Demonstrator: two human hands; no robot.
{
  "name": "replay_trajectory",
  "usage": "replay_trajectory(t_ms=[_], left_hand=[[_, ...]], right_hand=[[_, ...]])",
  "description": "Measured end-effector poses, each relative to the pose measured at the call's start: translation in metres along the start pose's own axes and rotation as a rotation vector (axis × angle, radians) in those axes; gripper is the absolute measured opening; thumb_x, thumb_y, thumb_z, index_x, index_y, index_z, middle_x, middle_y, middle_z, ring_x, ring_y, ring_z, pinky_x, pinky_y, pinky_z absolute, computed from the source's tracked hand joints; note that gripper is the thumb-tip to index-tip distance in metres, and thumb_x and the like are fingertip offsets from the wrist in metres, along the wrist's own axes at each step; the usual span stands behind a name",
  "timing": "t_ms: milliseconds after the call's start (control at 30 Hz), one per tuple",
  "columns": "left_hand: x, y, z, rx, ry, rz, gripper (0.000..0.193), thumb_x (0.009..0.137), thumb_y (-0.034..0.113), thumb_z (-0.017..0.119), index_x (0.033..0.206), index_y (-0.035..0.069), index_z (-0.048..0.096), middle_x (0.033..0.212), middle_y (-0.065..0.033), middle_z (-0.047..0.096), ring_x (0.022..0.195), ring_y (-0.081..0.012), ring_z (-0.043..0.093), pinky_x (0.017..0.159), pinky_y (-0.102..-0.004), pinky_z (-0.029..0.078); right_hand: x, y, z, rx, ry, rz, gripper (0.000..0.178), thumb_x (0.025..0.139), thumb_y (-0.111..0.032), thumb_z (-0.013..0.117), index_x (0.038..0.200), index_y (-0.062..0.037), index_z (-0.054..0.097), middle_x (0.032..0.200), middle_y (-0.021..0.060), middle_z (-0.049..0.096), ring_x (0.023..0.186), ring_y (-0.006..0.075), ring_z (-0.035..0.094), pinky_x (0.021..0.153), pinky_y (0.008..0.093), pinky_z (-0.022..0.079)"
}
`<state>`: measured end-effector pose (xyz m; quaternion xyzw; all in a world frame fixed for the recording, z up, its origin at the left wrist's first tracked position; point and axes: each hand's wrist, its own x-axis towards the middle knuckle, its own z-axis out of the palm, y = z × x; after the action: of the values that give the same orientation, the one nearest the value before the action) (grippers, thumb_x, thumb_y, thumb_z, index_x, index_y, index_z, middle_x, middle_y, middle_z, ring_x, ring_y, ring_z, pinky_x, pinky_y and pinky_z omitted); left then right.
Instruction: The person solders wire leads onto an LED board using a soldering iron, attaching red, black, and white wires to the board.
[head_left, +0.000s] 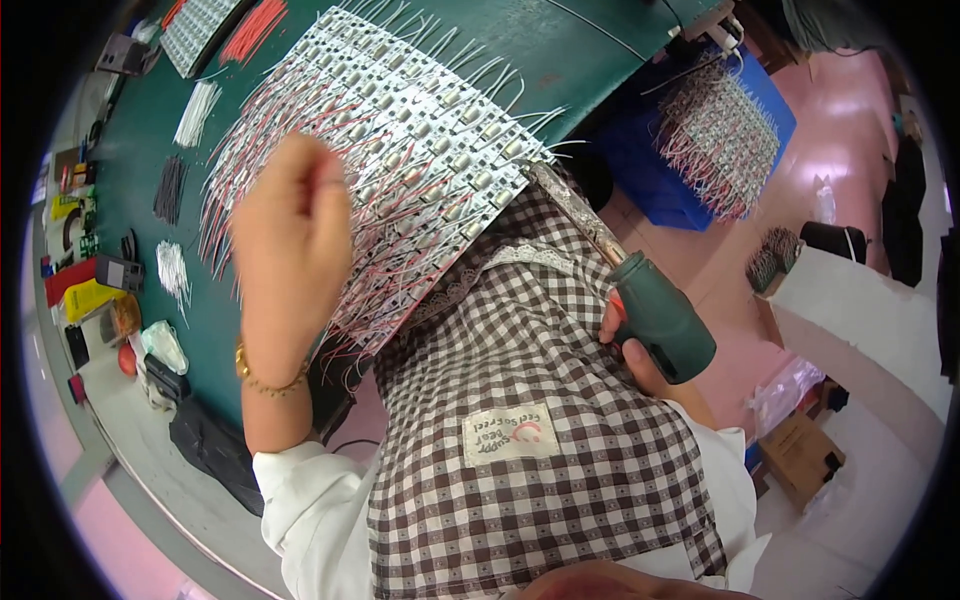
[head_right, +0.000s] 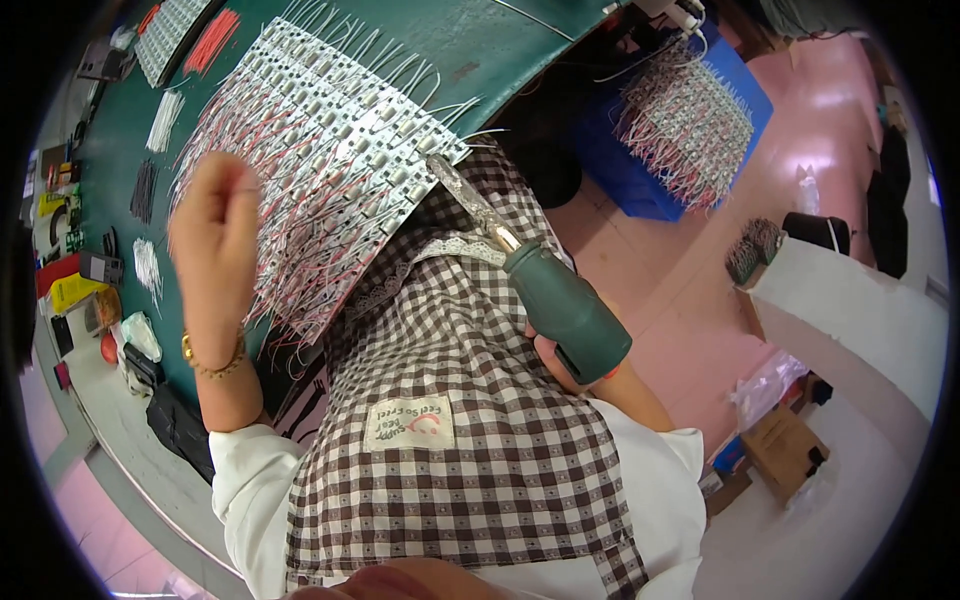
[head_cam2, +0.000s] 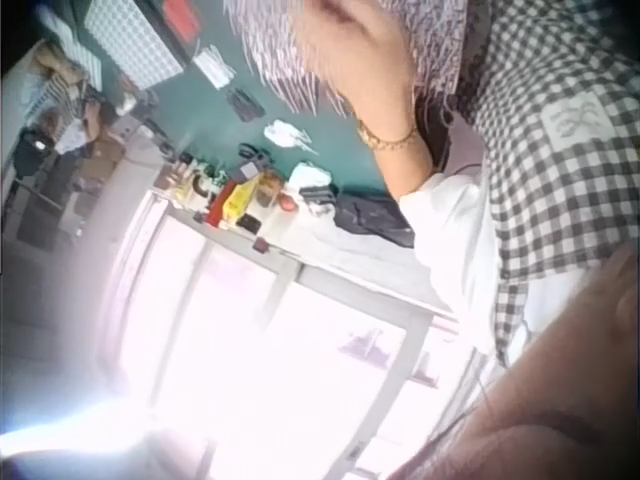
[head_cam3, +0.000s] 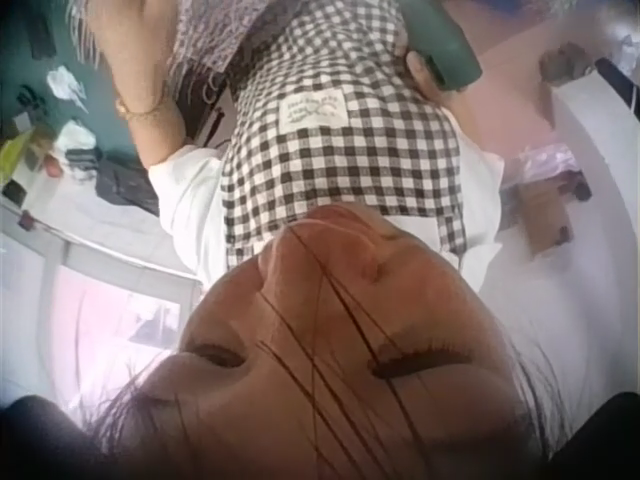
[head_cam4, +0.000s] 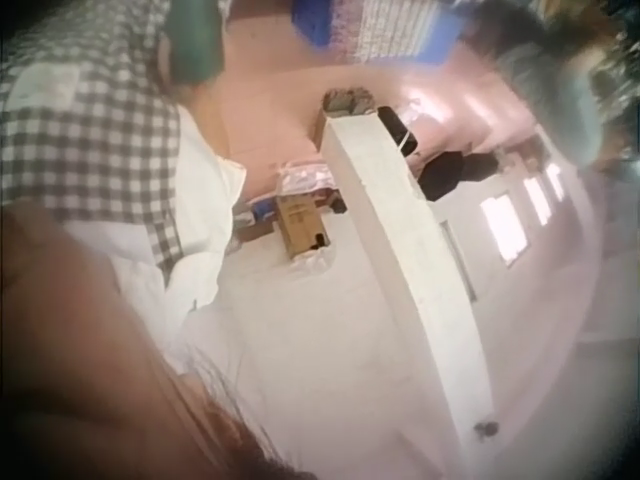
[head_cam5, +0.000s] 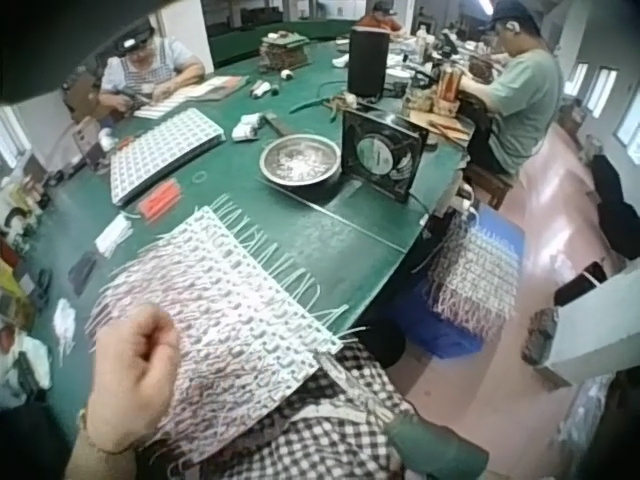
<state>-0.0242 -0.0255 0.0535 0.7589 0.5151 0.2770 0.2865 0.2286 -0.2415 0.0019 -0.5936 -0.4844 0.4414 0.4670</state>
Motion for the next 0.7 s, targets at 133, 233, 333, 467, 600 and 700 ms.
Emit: replay_trajectory(t_ms=[133,233,333,467,600,700], left_hand=[[-0.018,0.019,0.008,-0.299,0.020,0.148,0.006,0.076,-0.001,0.060,0.077,0.004,0.057,0.066,-0.0040,0.053,0.054,-0.0085,0.049,0.048,-0.0245,0.040],[-0.028,0.020,0.037,-0.192,-0.118,0.323,0.010,0.067,-0.001,0.065,0.073,0.005,0.058,0.064,-0.0057,0.054,0.052,-0.0158,0.053,0.048,-0.0260,0.043],[-0.033,0.009,0.065,-0.167,-0.156,0.302,0.011,0.067,0.002,0.066,0.070,0.006,0.056,0.064,-0.0059,0.054,0.052,-0.0188,0.055,0.047,-0.0287,0.043],[-0.033,0.002,0.079,-0.032,-0.168,0.243,0.014,0.067,0.007,0.066,0.067,0.007,0.051,0.064,-0.0060,0.055,0.053,-0.0227,0.055,0.047,-0.0326,0.043],[-0.032,0.004,0.078,0.007,-0.161,0.248,0.015,0.067,0.007,0.066,0.069,0.007,0.051,0.064,-0.0062,0.055,0.053,-0.0239,0.055,0.047,-0.0339,0.042],[-0.032,0.003,0.079,-0.007,-0.161,0.245,0.015,0.068,0.007,0.066,0.070,0.008,0.051,0.064,-0.0062,0.054,0.053,-0.0243,0.055,0.047,-0.0343,0.042]], right_hand=[[-0.011,0.007,-0.009,0.080,-0.109,0.128,0.058,0.085,-0.037,0.062,0.129,-0.0032,0.045,0.090,0.0063,0.053,0.078,0.0141,0.050,0.070,0.0285,0.043],[-0.005,0.004,-0.008,0.011,-0.071,-0.067,0.015,0.079,-0.012,0.058,0.092,-0.0030,0.059,0.076,0.0060,0.061,0.065,0.0183,0.059,0.060,0.0297,0.048],[-0.014,-0.002,-0.010,0.136,-0.102,0.121,0.054,0.084,-0.040,0.061,0.119,-0.0003,0.049,0.087,0.0067,0.055,0.076,0.0148,0.050,0.069,0.0284,0.041],[-0.013,0.001,-0.022,-0.098,-0.233,0.036,0.048,0.084,-0.042,0.059,0.107,0.0006,0.053,0.083,0.0063,0.055,0.073,0.0156,0.050,0.067,0.0284,0.040],[-0.023,0.016,-0.020,-0.105,-0.148,-0.029,0.032,0.075,-0.027,0.060,0.094,-0.0022,0.058,0.083,0.0071,0.058,0.072,0.0208,0.054,0.065,0.0297,0.044],[-0.024,0.022,-0.019,-0.086,-0.148,-0.015,0.032,0.074,-0.028,0.061,0.094,-0.0023,0.058,0.083,0.0067,0.058,0.072,0.0204,0.054,0.065,0.0296,0.044]])
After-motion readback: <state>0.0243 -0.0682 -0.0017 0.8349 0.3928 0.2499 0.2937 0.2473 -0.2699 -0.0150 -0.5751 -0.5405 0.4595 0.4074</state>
